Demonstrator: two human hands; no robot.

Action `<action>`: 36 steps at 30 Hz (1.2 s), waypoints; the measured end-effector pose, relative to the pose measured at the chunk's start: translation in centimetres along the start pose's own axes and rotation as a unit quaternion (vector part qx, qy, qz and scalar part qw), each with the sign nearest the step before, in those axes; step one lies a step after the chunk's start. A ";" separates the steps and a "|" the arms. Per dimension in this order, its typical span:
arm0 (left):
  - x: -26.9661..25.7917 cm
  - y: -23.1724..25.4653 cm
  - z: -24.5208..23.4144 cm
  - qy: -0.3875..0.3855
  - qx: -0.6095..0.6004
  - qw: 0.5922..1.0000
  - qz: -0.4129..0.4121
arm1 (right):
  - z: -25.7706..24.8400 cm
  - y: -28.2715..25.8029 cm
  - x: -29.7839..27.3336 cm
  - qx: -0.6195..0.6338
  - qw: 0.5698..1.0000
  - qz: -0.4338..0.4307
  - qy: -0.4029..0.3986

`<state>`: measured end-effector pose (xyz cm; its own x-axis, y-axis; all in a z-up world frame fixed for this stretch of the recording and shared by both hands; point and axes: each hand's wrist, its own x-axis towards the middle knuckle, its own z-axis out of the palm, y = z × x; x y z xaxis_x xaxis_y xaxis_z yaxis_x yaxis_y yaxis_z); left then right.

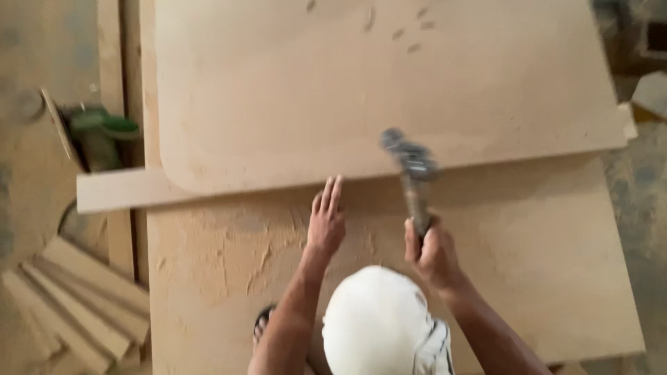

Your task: The person hammers nails into a wooden board to attach a smaller block, occasionally reaching into a container for more nails and checking the board's alignment by hand.

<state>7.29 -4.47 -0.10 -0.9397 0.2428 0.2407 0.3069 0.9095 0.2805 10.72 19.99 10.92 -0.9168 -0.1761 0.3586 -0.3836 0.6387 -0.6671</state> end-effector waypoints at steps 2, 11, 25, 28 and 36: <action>-0.6 0.1 0.2 -0.003 0.013 1.000 0.008 | 0.9 0.6 -0.2 0.026 1.000 -0.015 0.002; -0.5 0.8 -0.2 -0.087 0.005 0.996 -0.016 | 0.6 1.4 -0.3 -0.010 0.992 0.082 -0.094; 0.1 0.8 -0.8 -0.055 0.001 0.998 -0.012 | 0.6 -1.1 2.7 -0.037 0.998 0.027 -0.044; 0.0 0.3 -0.1 -0.055 0.009 0.998 -0.021 | -1.0 -1.8 1.0 0.042 0.998 -0.028 0.038; -0.1 0.5 -0.2 -0.061 0.012 0.998 -0.022 | 4.7 5.2 -0.7 -0.096 0.959 0.169 -0.205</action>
<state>7.58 -4.15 0.21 -0.9638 0.2410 0.1143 0.2634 0.9275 0.2652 8.86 19.89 4.10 -0.9669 -0.1897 -0.1703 -0.0655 0.8304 -0.5534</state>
